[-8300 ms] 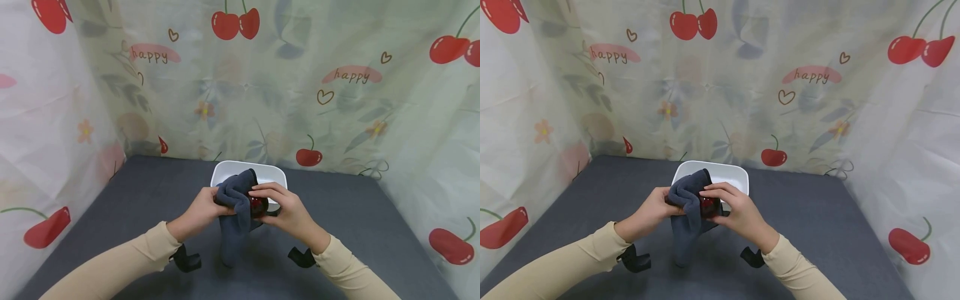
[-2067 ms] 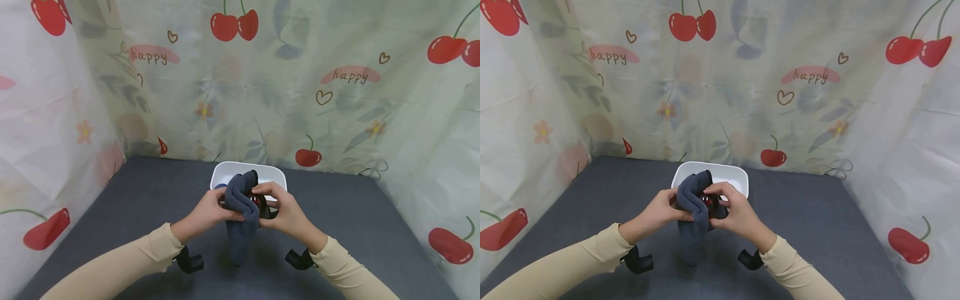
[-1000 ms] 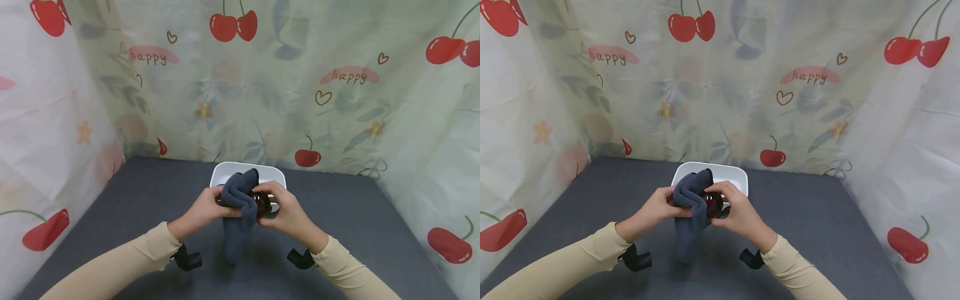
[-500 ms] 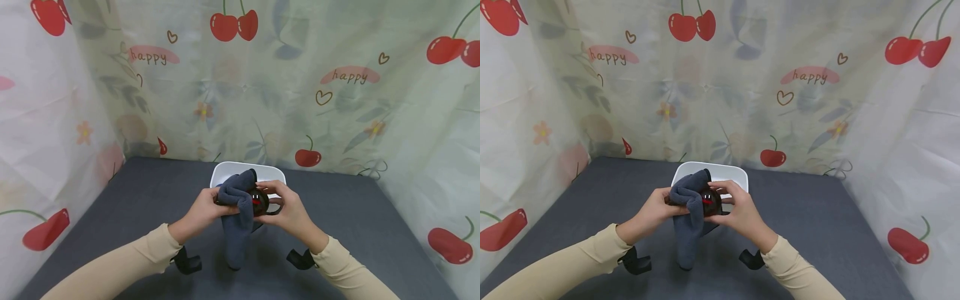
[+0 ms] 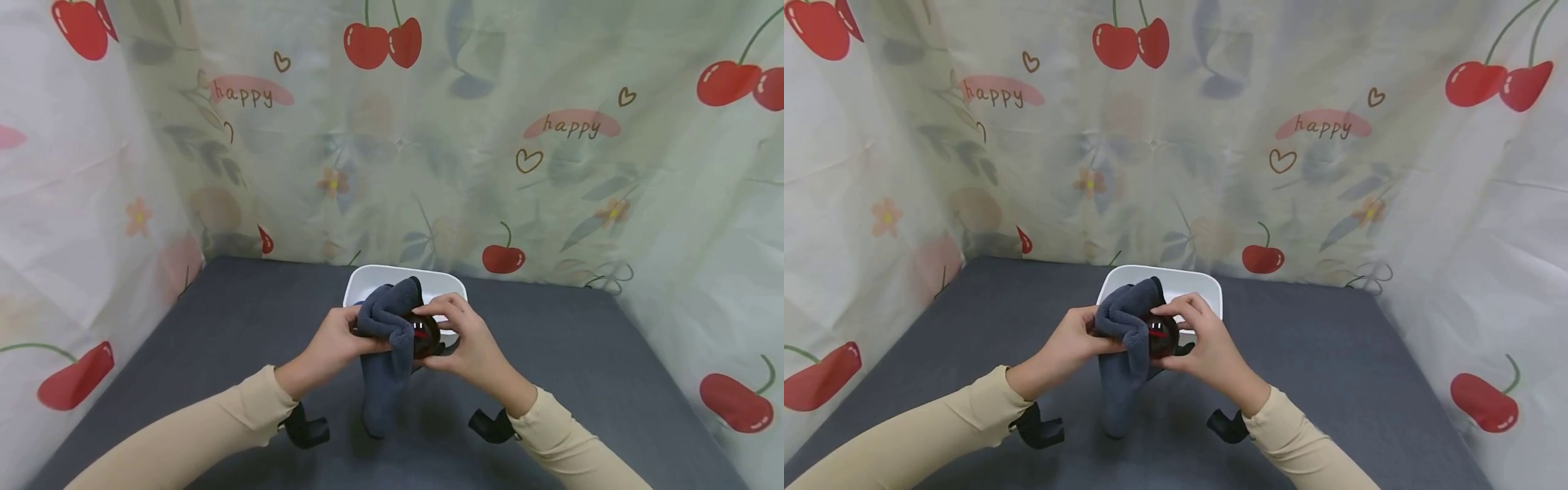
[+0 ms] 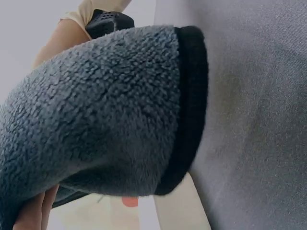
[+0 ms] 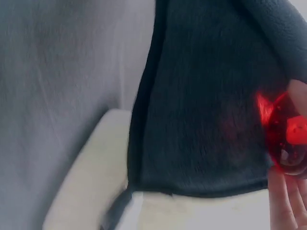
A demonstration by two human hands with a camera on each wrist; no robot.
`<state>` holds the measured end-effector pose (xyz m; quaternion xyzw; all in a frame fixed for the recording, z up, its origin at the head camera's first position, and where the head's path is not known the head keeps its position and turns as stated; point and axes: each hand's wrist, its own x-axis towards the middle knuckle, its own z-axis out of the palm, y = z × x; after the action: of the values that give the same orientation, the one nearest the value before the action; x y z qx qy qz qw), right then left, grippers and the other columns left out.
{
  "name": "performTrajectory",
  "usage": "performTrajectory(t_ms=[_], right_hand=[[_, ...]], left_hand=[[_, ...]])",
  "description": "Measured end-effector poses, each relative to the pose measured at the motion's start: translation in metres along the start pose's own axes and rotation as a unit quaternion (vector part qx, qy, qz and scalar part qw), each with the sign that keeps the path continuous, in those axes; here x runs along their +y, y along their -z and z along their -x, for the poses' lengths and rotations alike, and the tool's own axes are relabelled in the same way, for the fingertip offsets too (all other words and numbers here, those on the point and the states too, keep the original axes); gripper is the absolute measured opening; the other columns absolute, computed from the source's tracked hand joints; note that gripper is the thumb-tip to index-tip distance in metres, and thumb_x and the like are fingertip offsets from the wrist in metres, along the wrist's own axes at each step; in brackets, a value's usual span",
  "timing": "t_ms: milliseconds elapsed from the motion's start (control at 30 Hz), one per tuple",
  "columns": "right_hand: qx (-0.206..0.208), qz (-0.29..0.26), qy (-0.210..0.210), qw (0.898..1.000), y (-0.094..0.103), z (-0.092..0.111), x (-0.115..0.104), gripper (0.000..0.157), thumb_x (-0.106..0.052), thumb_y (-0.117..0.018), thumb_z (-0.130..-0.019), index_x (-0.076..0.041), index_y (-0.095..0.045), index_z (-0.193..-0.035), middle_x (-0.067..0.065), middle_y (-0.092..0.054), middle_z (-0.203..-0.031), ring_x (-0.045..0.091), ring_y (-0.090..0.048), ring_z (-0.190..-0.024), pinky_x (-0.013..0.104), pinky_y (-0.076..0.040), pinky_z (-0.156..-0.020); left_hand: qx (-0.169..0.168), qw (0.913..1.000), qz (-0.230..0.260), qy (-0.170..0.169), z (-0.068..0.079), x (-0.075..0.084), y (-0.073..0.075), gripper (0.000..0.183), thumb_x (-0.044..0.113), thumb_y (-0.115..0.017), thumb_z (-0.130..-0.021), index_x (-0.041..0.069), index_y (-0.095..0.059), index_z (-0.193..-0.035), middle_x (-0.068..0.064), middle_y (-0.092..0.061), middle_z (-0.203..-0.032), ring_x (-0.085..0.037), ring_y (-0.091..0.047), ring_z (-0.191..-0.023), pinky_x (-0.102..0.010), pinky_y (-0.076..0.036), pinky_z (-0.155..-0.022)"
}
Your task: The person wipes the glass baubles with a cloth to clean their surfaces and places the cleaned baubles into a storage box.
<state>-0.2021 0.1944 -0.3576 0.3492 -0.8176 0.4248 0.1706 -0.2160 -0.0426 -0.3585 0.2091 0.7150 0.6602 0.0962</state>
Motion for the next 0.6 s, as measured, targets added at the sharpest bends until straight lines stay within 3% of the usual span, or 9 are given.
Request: performTrajectory(t_ms=[167,300,400,500,600], right_hand=[[-0.020,-0.096,-0.025,0.995,-0.0022,0.0006,-0.0008,0.071,0.008,-0.084,-0.064,-0.005,-0.052,-0.126,0.010,-0.053,-0.123,0.010,-0.056,-0.111,0.023,-0.053,-0.089],[-0.021,-0.044,0.008,0.999,-0.0010,-0.0007,-0.0008,0.069,0.003,-0.086,-0.065,-0.009,-0.055,-0.125,0.006,-0.057,-0.122,0.013,-0.058,-0.112,0.027,-0.053,-0.092],[-0.012,-0.012,0.027,1.000,0.0013,-0.0006,-0.0005,0.065,-0.003,-0.089,-0.064,-0.010,-0.060,-0.123,0.005,-0.062,-0.118,0.016,-0.061,-0.107,0.031,-0.056,-0.087],[-0.024,-0.068,-0.033,0.997,0.0018,0.0010,-0.0008,0.063,-0.007,-0.088,-0.067,-0.011,-0.062,-0.123,0.008,-0.064,-0.117,0.017,-0.066,-0.097,0.031,-0.058,-0.078],[-0.028,-0.143,-0.135,0.980,0.0000,0.0019,-0.0027,0.060,-0.010,-0.085,-0.072,-0.011,-0.060,-0.126,0.011,-0.059,-0.124,0.019,-0.068,-0.095,0.030,-0.058,-0.077]], left_hand=[[-0.019,0.9996,-0.021,0.008,-0.0009,0.0008,-0.0012,0.047,0.012,-0.084,-0.074,0.002,-0.065,-0.116,-0.011,-0.067,-0.111,-0.018,-0.063,-0.097,-0.033,-0.054,-0.083],[-0.006,0.9998,-0.019,-0.001,-0.0010,0.0005,0.0001,0.042,0.010,-0.083,-0.075,0.000,-0.067,-0.112,-0.012,-0.069,-0.110,-0.018,-0.064,-0.097,-0.034,-0.055,-0.082],[0.000,0.9998,-0.020,-0.008,-0.0007,0.0005,0.0015,0.038,0.008,-0.081,-0.077,-0.001,-0.068,-0.111,-0.014,-0.069,-0.109,-0.017,-0.064,-0.097,-0.033,-0.056,-0.081],[-0.001,0.9992,-0.035,-0.020,0.0007,0.0006,0.0014,0.036,0.008,-0.081,-0.077,-0.001,-0.068,-0.110,-0.015,-0.070,-0.109,-0.017,-0.065,-0.095,-0.032,-0.056,-0.081],[0.000,0.9987,-0.039,-0.033,0.0027,0.0004,-0.0002,0.037,0.007,-0.081,-0.077,0.000,-0.068,-0.111,-0.015,-0.070,-0.109,-0.017,-0.067,-0.094,-0.032,-0.057,-0.081]])
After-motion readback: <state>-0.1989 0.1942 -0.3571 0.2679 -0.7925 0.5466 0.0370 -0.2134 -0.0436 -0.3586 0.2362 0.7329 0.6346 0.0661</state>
